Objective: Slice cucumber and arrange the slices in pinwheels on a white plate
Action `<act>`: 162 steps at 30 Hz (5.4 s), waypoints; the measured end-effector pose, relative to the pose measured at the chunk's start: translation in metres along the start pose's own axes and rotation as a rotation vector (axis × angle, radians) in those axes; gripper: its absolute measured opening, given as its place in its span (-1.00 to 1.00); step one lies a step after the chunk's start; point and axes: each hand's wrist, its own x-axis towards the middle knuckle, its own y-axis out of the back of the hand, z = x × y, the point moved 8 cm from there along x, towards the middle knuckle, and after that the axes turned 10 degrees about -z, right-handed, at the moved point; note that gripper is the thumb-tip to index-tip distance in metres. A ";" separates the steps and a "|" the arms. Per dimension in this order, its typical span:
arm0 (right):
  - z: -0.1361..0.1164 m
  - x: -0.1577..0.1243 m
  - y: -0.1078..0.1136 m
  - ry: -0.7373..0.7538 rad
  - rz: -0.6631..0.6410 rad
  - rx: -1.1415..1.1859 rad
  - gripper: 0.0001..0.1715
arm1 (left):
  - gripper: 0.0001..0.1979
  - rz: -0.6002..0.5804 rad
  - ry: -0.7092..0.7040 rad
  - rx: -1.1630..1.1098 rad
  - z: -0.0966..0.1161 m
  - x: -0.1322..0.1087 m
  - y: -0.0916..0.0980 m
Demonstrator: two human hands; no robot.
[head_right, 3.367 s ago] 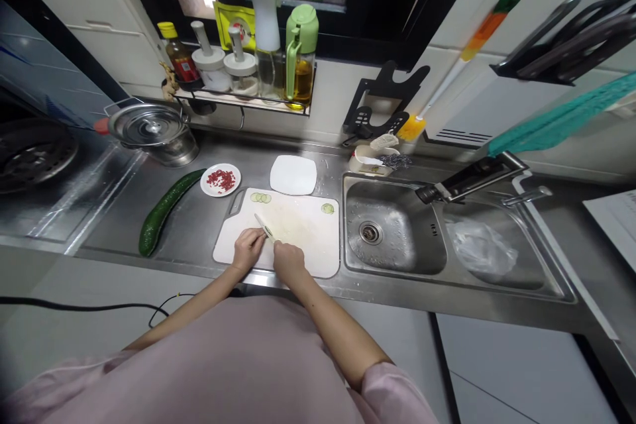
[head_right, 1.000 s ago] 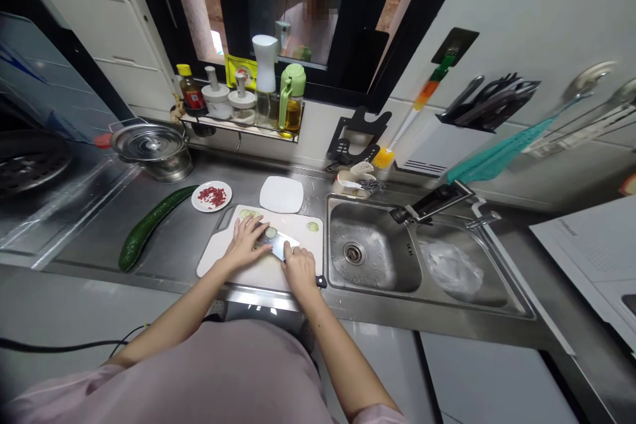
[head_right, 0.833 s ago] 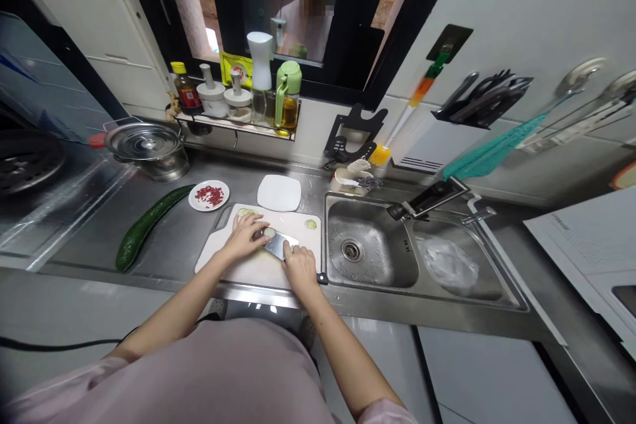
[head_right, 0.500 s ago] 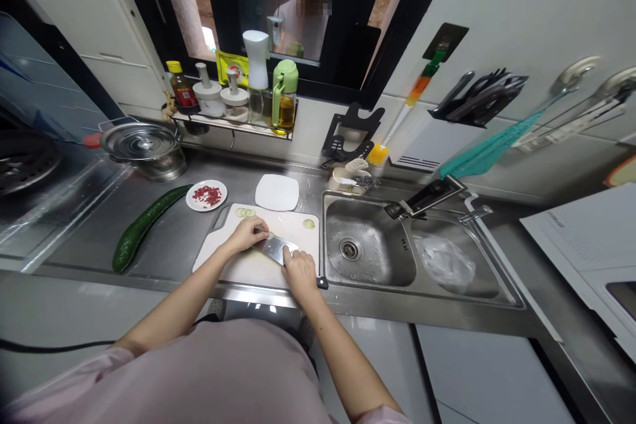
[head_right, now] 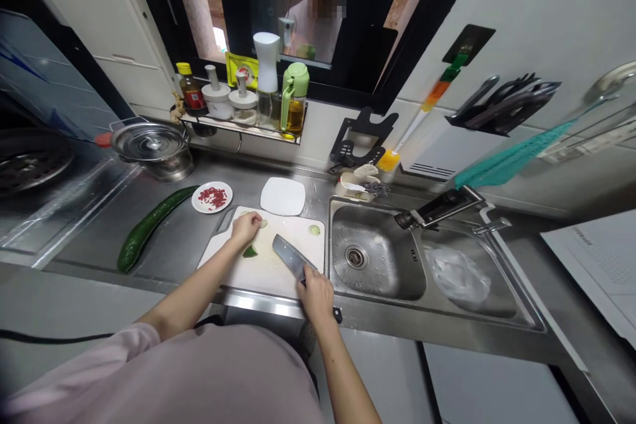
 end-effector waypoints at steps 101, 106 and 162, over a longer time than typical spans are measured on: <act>-0.117 0.006 -0.017 0.211 -0.203 -0.064 -0.69 | -0.76 0.226 -0.414 -0.095 -0.030 -0.111 -0.021; -0.120 0.011 -0.017 0.225 -0.204 -0.069 -0.70 | -0.76 0.214 -0.418 -0.087 -0.030 -0.111 -0.023; -0.125 0.052 -0.024 0.261 -0.253 -0.045 -0.65 | -0.85 0.337 -0.551 -0.150 -0.027 -0.115 -0.019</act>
